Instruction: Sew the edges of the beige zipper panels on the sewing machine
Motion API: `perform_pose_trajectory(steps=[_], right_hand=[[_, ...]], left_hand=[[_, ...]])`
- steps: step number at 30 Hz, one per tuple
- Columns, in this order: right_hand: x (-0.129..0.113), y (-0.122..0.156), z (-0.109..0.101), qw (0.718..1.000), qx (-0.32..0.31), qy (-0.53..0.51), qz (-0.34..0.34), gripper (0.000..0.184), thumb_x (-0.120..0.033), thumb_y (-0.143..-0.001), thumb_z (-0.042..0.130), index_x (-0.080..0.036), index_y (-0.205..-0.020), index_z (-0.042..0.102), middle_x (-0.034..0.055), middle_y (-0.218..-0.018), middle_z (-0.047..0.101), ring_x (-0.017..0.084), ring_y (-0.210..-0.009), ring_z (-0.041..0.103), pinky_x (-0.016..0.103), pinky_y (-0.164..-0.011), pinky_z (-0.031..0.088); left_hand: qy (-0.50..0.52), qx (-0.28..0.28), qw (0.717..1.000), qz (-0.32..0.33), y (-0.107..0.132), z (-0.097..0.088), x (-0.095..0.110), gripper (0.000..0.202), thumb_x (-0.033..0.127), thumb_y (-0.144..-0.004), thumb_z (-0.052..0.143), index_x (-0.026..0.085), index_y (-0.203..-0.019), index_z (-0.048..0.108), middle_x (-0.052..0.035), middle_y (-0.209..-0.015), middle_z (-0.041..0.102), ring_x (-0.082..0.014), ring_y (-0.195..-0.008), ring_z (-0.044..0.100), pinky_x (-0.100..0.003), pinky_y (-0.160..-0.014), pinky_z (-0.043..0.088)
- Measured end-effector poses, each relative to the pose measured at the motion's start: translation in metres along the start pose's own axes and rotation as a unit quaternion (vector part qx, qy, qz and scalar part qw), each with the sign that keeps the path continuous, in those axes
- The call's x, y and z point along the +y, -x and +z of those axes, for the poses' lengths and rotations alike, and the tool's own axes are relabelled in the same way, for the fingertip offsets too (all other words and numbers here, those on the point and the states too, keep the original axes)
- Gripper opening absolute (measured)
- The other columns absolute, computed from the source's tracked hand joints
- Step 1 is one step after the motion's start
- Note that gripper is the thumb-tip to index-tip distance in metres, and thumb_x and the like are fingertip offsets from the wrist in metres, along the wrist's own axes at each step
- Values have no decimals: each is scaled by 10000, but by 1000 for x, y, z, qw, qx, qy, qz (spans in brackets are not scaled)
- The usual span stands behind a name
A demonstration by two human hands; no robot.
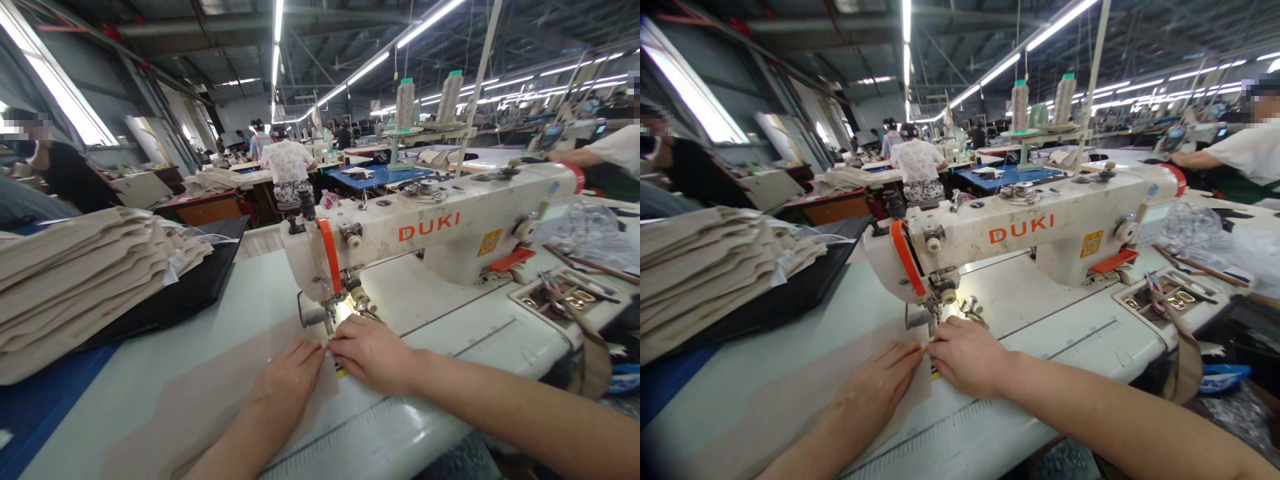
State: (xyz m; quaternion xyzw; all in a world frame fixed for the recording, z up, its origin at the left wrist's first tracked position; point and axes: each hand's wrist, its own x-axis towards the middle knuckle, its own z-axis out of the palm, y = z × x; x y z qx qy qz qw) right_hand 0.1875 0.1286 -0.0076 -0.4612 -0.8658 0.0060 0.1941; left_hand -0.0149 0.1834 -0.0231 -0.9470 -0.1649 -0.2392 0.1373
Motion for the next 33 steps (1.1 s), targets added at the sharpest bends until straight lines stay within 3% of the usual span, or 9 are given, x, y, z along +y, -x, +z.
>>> perform_pose_trajectory(steps=[4,9,16,19,23,26,33], right_hand=[[-3,-1,-1,999,-20,31,-6,209,-211,-949,495,-150,-1015,683,72,-911,638,210,-897,549,323,-839,447],[-4,-1,-6,999,-39,29,-12,204,-219,-945,521,-146,-1058,674,81,-948,638,215,-934,553,333,-862,451],[7,-8,-11,996,-58,66,-34,192,-202,-941,521,-135,-957,701,78,-903,656,217,-910,571,327,-852,451],[17,-12,-11,994,-51,85,-45,212,-191,-945,504,-129,-909,703,89,-924,671,216,-913,573,323,-867,444],[28,-11,-7,993,-37,105,-40,204,-194,-944,508,-135,-927,703,95,-936,678,210,-890,571,320,-840,439],[31,-10,-3,994,-17,103,-36,216,-196,-952,492,-148,-908,698,89,-916,672,202,-857,565,316,-800,433],[31,-9,1,996,8,87,-30,220,-200,-955,488,-148,-888,691,81,-865,656,196,-794,542,318,-742,417]], left_hand=[[-6,-12,1000,-2,5,-5,6,374,70,-925,333,129,-1033,686,-92,-987,722,-190,-932,659,-326,-852,579],[11,-25,998,-57,14,-11,13,347,206,-952,392,129,-1184,638,-101,-1163,698,-207,-1062,647,-353,-914,569],[18,-25,997,-71,8,-6,13,347,221,-946,412,136,-1210,621,-98,-1186,695,-204,-1089,643,-353,-932,557],[33,-29,996,-74,0,4,9,356,230,-948,415,135,-1226,614,-109,-1217,682,-209,-1122,631,-366,-952,543],[53,-77,990,-108,-9,12,5,384,260,-952,397,144,-1252,607,-109,-1276,651,-226,-1164,612,-396,-990,519],[64,-110,984,-128,-12,12,4,415,287,-962,372,136,-1278,593,-114,-1305,631,-238,-1196,591,-417,-1016,501],[83,-126,978,-141,-17,12,1,410,293,-968,358,168,-1277,597,-95,-1303,636,-229,-1200,586,-434,-1017,500]])
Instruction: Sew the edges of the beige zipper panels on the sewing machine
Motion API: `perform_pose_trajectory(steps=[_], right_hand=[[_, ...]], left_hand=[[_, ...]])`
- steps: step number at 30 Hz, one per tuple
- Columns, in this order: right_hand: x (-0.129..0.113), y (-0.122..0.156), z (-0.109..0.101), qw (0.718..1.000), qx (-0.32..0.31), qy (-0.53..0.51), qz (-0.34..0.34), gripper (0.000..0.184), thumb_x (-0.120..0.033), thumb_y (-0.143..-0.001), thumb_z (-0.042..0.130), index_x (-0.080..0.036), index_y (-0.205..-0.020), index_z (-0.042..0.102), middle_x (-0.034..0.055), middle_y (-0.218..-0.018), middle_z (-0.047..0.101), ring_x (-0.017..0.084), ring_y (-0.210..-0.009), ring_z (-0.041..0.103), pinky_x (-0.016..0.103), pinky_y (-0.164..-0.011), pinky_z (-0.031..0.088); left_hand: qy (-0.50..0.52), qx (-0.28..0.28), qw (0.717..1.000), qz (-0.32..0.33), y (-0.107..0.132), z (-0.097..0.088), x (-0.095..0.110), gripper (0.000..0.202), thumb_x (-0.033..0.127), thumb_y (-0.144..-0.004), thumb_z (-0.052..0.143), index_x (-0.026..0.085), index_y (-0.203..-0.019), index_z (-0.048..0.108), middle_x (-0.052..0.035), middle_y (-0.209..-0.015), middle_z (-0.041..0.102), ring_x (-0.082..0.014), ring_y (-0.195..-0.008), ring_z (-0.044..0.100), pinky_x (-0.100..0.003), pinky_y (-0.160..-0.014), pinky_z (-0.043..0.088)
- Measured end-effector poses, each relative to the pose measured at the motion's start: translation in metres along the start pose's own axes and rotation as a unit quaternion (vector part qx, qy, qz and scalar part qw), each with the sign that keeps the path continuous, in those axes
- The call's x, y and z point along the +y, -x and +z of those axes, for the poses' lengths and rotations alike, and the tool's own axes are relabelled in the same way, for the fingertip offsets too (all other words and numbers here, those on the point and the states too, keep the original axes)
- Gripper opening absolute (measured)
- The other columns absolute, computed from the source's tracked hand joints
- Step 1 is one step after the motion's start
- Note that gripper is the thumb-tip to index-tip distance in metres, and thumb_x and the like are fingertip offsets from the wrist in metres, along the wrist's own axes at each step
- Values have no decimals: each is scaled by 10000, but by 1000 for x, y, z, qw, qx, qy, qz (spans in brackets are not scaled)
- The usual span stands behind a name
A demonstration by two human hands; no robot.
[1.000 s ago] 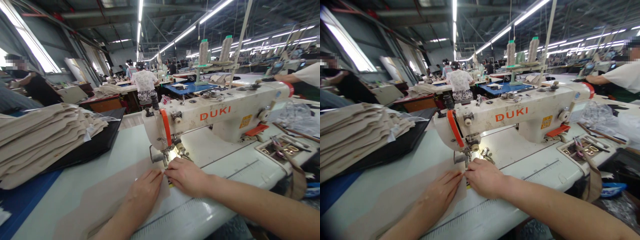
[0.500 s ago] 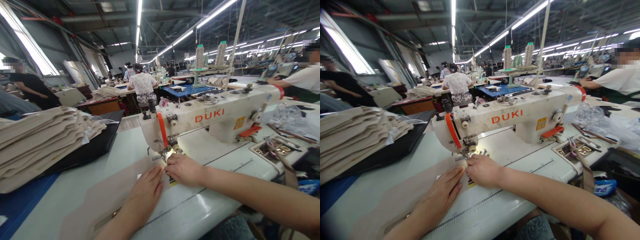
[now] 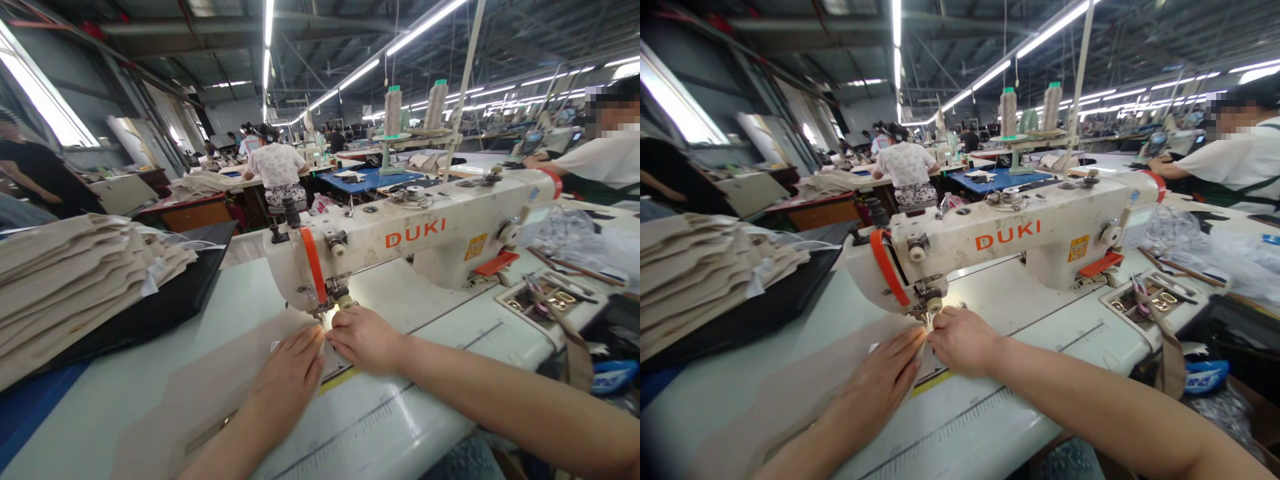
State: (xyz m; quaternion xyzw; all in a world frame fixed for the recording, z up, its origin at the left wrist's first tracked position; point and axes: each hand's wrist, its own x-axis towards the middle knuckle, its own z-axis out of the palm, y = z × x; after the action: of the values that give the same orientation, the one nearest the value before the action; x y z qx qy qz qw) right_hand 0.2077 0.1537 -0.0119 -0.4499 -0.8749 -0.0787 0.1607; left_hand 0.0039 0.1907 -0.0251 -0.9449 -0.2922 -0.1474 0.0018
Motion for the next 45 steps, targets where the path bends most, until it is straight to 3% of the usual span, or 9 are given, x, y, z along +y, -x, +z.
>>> perform_pose_trajectory(steps=[16,23,38,41,45], right_hand=[[0,0,2,1000,-13,17,14,240,-205,-972,463,-133,-982,692,72,-871,649,202,-781,526,322,-718,391],[0,0,1,1000,-12,25,4,234,-179,-964,466,-121,-996,691,80,-866,650,197,-765,521,322,-717,389],[-1,-1,-5,999,-19,15,26,244,-183,-952,479,-142,-844,694,82,-865,660,199,-778,523,328,-742,406],[-2,2,-3,1000,8,7,25,226,-186,-940,503,-151,-824,693,77,-857,666,195,-770,527,324,-738,410],[-4,7,0,997,63,-27,23,213,-182,-929,519,-161,-796,684,65,-819,664,192,-776,540,309,-745,419]], left_hand=[[7,57,997,42,-3,7,-7,393,276,-965,377,146,-1254,609,-108,-1253,661,-245,-1157,606,-440,-990,526],[19,67,997,32,-2,8,-7,375,302,-963,394,142,-1220,614,-115,-1236,669,-244,-1141,622,-434,-972,539],[13,22,1000,10,-20,8,-23,387,323,-953,403,140,-1201,638,-135,-1266,653,-264,-1199,596,-450,-1028,492],[9,2,1000,-4,-12,1,-19,392,304,-954,397,143,-1231,621,-135,-1296,635,-257,-1217,583,-451,-1033,483],[-19,-39,999,-13,24,-13,-7,436,302,-954,408,162,-1348,532,-116,-1391,563,-240,-1265,544,-448,-1037,477]])
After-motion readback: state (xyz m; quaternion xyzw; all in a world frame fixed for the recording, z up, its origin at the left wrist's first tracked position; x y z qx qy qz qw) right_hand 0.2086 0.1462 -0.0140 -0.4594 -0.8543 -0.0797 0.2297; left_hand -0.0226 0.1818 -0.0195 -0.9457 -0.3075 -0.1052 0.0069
